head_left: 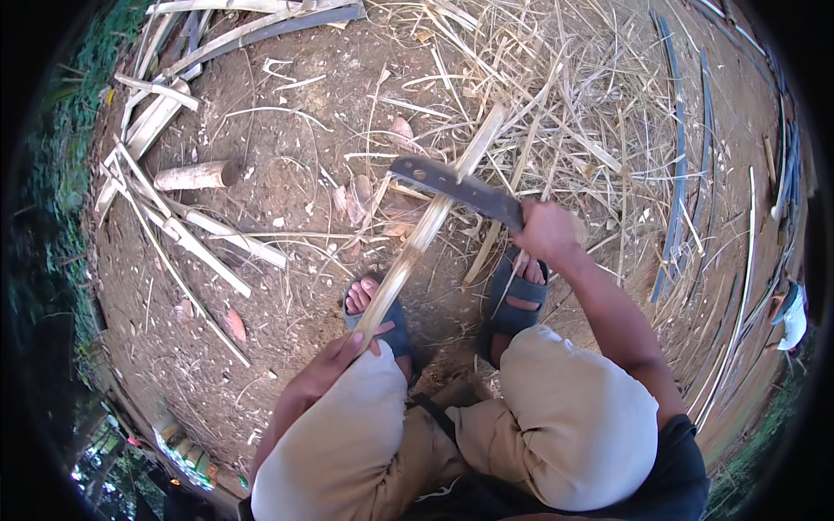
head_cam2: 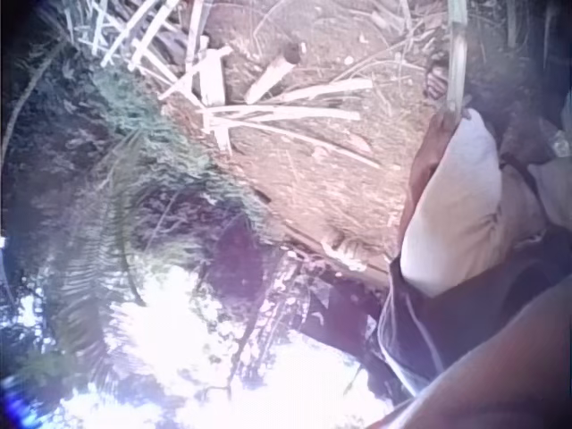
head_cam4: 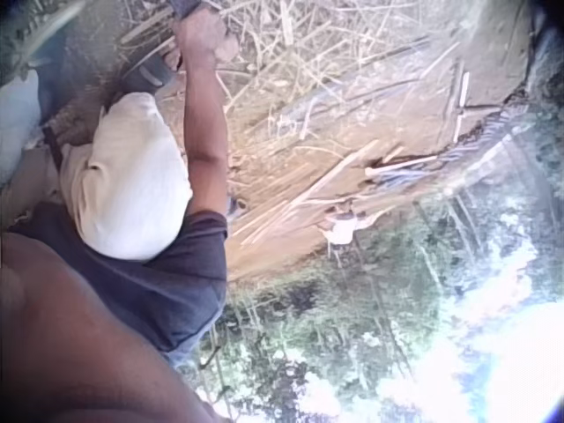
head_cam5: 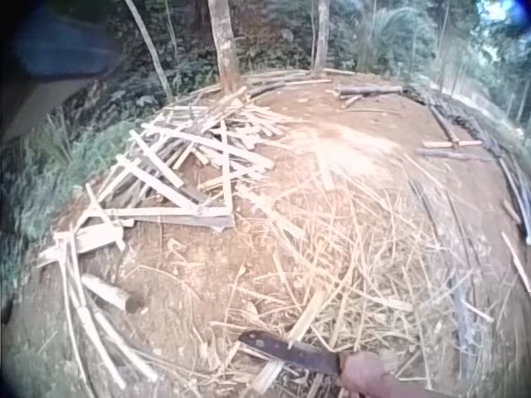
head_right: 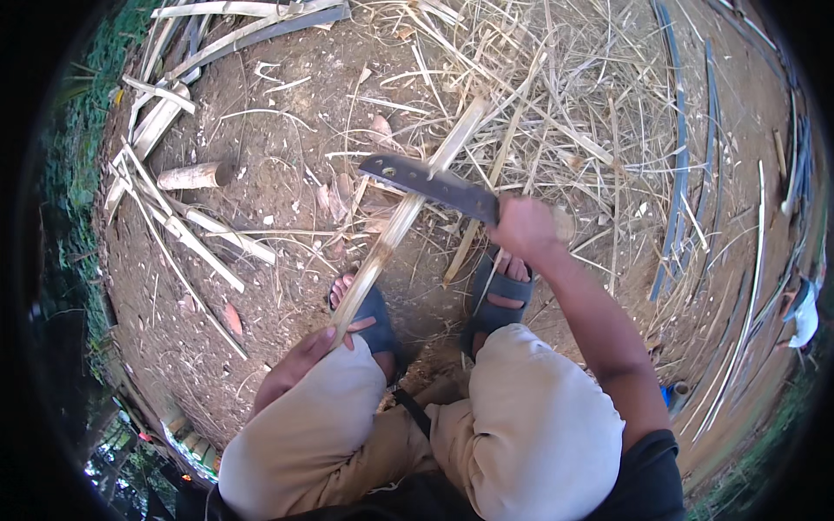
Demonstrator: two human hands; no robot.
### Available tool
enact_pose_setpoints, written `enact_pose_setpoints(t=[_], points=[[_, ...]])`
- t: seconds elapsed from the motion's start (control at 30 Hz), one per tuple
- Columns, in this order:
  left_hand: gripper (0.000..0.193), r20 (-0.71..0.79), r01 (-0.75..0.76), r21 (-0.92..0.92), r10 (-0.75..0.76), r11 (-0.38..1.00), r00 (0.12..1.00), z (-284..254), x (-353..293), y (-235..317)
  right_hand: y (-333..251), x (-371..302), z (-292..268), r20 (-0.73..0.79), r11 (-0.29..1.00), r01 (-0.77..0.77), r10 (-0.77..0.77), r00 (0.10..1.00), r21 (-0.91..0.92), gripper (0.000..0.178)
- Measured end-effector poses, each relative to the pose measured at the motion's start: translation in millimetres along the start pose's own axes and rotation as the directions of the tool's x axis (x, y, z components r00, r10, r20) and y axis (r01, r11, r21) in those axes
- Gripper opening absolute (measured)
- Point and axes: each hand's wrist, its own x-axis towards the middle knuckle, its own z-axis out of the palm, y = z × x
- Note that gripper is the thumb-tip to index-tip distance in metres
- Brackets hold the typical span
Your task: The person strips layers from bamboo pieces using a large knife while sitting on the ground.
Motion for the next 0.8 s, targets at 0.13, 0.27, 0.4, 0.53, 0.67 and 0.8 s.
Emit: enact_pose_setpoints(t=[0.13,0.27,0.4,0.53,0.67,0.8], points=[[0.054,-0.073,-0.013,0.085,0.019,0.996,0.997,-6.2,3.6,5.0,-30.1,-9.7,-1.0,-0.106,0.995,0.008,0.003,0.994,0.103,0.031],[0.057,0.016,-0.11,0.052,0.109,0.993,0.994,5.2,4.6,-10.6,-6.5,-24.8,13.5,-0.172,0.956,0.29,-0.292,0.941,-0.037,0.03],[0.057,-0.1,0.041,0.225,-0.019,0.974,0.995,17.8,0.0,19.4,26.1,11.0,-6.3,-0.142,0.979,-0.162,0.179,0.974,0.126,0.031],[0.055,-0.096,-0.024,0.179,0.042,0.983,0.994,6.5,5.7,0.0,-29.8,-23.0,0.0,-0.105,0.989,0.141,-0.136,0.985,0.039,0.031],[0.052,0.006,-0.104,0.187,0.104,0.977,0.995,-3.1,2.3,5.5,33.5,9.2,-7.4,-0.102,0.994,-0.1,0.105,0.989,0.053,0.03],[0.045,-0.132,-0.043,0.044,0.048,0.998,0.99,7.0,4.1,7.0,17.3,27.9,-18.1,-0.047,0.97,-0.229,0.233,0.971,0.079,0.038]])
